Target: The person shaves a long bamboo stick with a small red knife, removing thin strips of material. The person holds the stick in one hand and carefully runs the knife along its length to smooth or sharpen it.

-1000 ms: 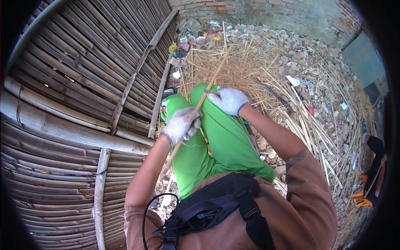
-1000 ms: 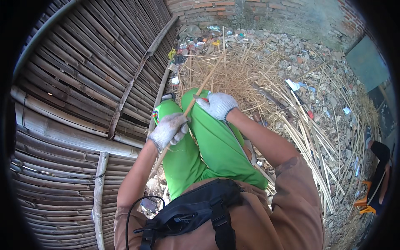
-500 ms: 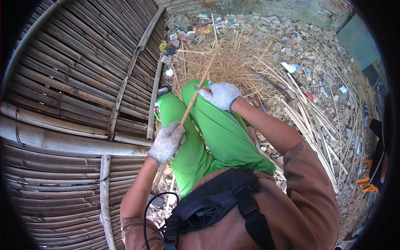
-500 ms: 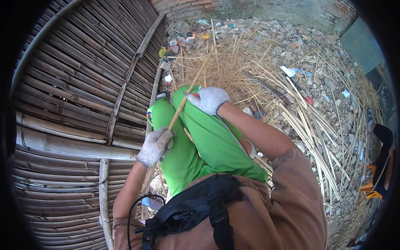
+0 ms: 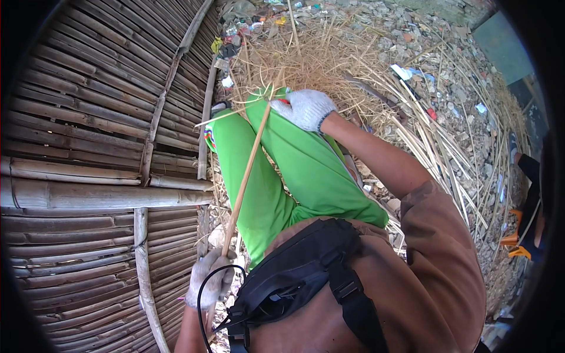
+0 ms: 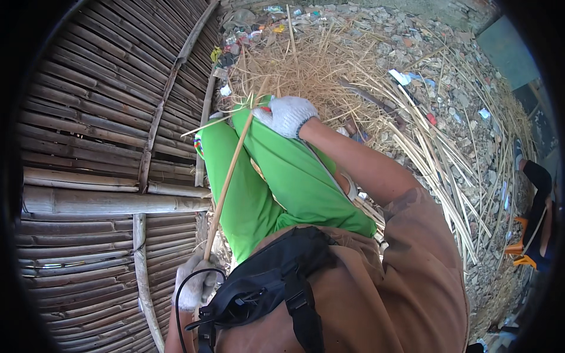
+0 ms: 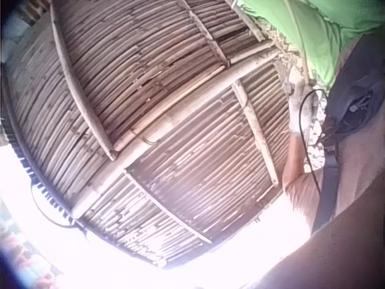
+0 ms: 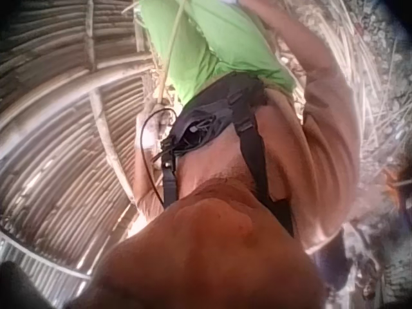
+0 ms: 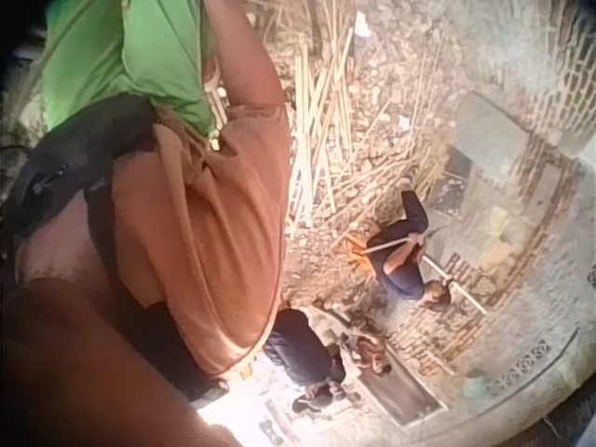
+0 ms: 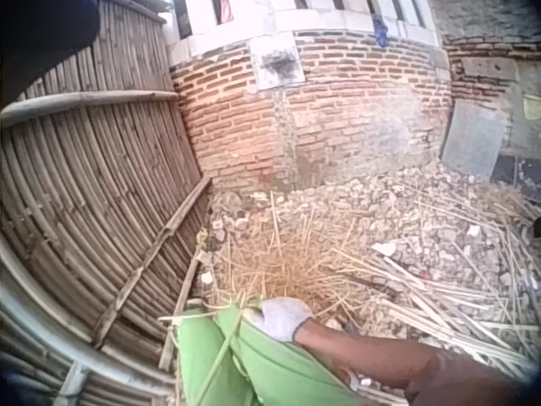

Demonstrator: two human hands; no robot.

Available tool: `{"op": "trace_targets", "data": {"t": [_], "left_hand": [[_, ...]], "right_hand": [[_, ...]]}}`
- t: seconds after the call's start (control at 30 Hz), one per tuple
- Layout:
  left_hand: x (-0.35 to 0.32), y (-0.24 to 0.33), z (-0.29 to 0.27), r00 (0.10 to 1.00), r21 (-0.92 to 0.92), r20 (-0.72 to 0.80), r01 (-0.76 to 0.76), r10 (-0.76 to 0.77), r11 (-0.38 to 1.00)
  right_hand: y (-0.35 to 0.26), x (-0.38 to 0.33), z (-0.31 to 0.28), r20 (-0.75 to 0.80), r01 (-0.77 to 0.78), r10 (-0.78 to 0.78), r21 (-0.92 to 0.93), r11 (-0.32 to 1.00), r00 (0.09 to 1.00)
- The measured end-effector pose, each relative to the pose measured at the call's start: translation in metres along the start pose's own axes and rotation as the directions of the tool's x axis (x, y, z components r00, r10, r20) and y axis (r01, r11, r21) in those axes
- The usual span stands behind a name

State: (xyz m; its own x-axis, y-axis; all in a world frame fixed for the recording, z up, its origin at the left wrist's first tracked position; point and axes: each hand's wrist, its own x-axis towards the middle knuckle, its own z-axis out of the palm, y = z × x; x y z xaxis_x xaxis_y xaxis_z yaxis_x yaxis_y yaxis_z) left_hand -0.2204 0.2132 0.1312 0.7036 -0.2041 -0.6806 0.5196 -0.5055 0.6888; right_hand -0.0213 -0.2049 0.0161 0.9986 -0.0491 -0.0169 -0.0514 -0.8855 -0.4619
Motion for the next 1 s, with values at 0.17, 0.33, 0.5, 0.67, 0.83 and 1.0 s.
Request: {"op": "trace_targets", "data": {"t": [0.17, 0.33, 0.5, 0.67, 0.83, 1.0], "left_hand": [[-0.022, -0.034, -0.015, 0.994, -0.052, 0.057, -0.087, 0.090, 0.995], [0.029, 0.009, 0.012, 0.998, -0.107, 0.014, -0.060, 0.062, 0.992], [0.119, 0.093, 0.045, 0.967, -0.089, 0.114, -0.218, 0.228, 0.972], [0.204, 0.147, 0.054, 0.938, -0.084, 0.168, -0.292, 0.303, 0.953], [0.198, 0.141, 0.050, 0.946, -0.030, 0.163, -0.278, 0.279, 0.960], [0.160, 0.104, 0.028, 0.951, -0.062, 0.165, -0.256, 0.263, 0.965]], "right_hand": [[-0.012, -0.003, -0.008, 0.048, 0.040, -0.037, -0.063, 0.997, 0.998], [0.002, 0.008, 0.004, 0.013, 0.016, -0.016, -0.005, 1.000, 1.000], [0.002, 0.008, 0.003, 0.015, 0.062, -0.062, -0.022, 0.998, 0.998], [-0.007, 0.007, -0.005, 0.049, 0.043, -0.043, 0.013, 0.999, 0.998], [0.002, 0.009, 0.005, 0.052, 0.031, -0.031, 0.018, 0.999, 0.998], [-0.005, 0.007, -0.005, 0.090, 0.022, -0.023, 0.009, 1.000, 0.996]]}}
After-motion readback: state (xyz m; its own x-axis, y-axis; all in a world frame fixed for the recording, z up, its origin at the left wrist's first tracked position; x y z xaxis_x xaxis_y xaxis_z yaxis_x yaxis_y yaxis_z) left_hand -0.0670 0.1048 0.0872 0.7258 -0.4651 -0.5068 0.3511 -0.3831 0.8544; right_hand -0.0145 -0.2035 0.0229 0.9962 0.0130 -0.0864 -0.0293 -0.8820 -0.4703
